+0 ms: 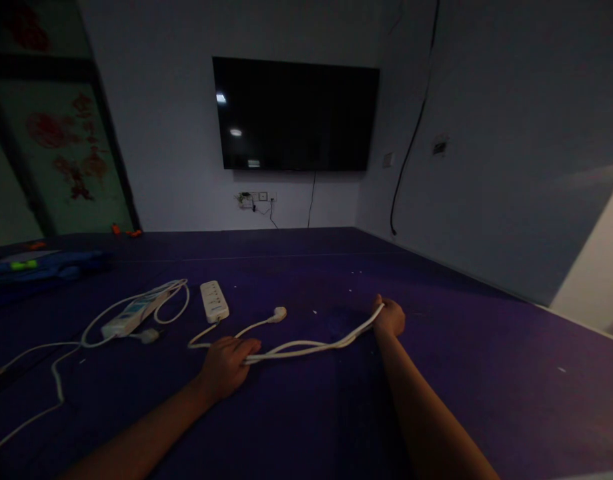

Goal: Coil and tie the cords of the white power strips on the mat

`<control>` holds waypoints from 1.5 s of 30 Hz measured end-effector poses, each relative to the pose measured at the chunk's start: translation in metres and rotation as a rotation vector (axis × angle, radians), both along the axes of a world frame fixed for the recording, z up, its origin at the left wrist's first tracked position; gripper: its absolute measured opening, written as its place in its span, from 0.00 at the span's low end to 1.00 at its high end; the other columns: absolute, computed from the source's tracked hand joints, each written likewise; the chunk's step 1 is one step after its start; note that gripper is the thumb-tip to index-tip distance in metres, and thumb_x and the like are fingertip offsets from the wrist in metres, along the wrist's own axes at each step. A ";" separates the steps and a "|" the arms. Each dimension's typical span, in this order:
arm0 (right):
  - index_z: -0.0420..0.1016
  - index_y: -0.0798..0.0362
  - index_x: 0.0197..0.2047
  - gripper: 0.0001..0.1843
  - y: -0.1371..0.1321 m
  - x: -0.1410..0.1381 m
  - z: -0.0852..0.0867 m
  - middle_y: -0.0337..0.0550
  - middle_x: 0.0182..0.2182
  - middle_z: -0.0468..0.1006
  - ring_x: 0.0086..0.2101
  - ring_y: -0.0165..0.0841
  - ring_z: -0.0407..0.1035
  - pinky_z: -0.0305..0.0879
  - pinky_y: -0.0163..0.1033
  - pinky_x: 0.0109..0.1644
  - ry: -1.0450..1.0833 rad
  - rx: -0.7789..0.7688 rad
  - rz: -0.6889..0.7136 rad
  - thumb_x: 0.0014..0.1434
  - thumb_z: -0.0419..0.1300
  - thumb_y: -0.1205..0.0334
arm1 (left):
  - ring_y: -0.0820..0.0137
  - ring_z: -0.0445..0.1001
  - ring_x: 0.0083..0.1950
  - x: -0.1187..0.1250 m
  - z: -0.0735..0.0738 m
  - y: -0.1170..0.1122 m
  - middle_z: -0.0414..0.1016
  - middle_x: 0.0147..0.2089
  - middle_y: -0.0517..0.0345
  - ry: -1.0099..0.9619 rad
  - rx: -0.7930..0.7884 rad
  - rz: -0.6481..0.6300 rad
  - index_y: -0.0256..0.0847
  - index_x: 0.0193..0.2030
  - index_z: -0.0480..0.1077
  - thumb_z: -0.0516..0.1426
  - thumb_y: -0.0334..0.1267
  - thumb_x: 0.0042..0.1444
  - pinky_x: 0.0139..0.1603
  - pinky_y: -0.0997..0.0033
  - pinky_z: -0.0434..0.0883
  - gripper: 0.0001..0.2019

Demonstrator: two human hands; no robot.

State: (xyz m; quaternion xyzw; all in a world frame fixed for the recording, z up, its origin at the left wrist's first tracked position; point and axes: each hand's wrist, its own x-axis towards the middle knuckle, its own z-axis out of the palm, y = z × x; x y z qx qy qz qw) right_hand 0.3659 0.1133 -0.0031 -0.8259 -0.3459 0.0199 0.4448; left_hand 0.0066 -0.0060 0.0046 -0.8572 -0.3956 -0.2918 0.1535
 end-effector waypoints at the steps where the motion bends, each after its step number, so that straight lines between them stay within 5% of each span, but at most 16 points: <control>1: 0.76 0.56 0.40 0.20 0.000 0.000 0.000 0.54 0.34 0.76 0.35 0.41 0.70 0.59 0.36 0.31 0.000 0.002 0.000 0.55 0.51 0.51 | 0.70 0.74 0.31 0.000 0.000 0.000 0.76 0.28 0.59 0.004 -0.003 0.002 0.40 0.37 0.67 0.49 0.28 0.50 0.32 0.70 0.66 0.10; 45: 0.77 0.53 0.38 0.18 -0.003 -0.007 0.006 0.53 0.34 0.76 0.35 0.41 0.70 0.62 0.37 0.31 -0.077 -0.084 -0.011 0.56 0.51 0.52 | 0.70 0.75 0.31 -0.002 0.000 0.000 0.77 0.31 0.58 -0.001 0.029 -0.024 0.40 0.37 0.68 0.49 0.29 0.51 0.32 0.70 0.66 0.09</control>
